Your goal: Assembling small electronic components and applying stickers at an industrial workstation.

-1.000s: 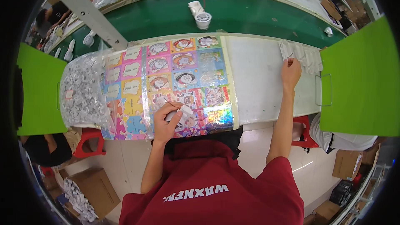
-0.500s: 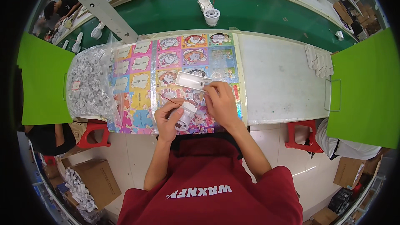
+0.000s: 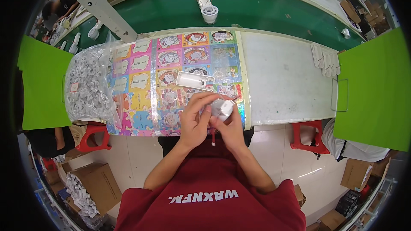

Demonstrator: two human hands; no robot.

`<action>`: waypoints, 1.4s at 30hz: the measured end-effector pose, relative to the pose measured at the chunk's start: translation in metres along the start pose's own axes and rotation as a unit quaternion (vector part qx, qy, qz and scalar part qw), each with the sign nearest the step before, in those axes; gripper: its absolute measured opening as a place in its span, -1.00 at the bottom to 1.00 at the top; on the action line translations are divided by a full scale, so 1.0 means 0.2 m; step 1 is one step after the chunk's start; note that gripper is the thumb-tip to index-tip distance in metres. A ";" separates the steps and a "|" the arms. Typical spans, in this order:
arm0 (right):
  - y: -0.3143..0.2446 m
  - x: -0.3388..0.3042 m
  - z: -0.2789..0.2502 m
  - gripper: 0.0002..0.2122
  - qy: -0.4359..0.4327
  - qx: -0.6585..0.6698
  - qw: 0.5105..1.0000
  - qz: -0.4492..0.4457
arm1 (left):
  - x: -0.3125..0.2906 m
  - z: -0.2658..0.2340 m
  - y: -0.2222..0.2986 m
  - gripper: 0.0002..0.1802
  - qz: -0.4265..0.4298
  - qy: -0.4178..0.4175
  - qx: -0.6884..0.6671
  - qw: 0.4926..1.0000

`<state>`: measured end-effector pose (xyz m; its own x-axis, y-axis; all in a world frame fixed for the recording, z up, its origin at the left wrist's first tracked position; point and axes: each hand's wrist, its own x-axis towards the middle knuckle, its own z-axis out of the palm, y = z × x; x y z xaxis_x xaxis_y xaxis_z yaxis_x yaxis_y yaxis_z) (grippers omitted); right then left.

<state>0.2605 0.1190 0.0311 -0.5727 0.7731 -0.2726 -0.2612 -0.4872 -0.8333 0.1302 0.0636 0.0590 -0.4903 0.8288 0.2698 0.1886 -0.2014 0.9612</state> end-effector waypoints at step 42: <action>-0.37 0.18 0.05 -0.31 -0.089 -0.702 0.588 -0.392 | 0.26 -0.32 0.06 -0.47 -0.047 -0.221 0.236 0.945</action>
<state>0.2513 0.1789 0.0868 -0.8086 0.4221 0.4099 0.3287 0.9019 -0.2802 0.0524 0.0712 0.0886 -0.1399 0.9896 0.0345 0.5723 0.0524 0.8184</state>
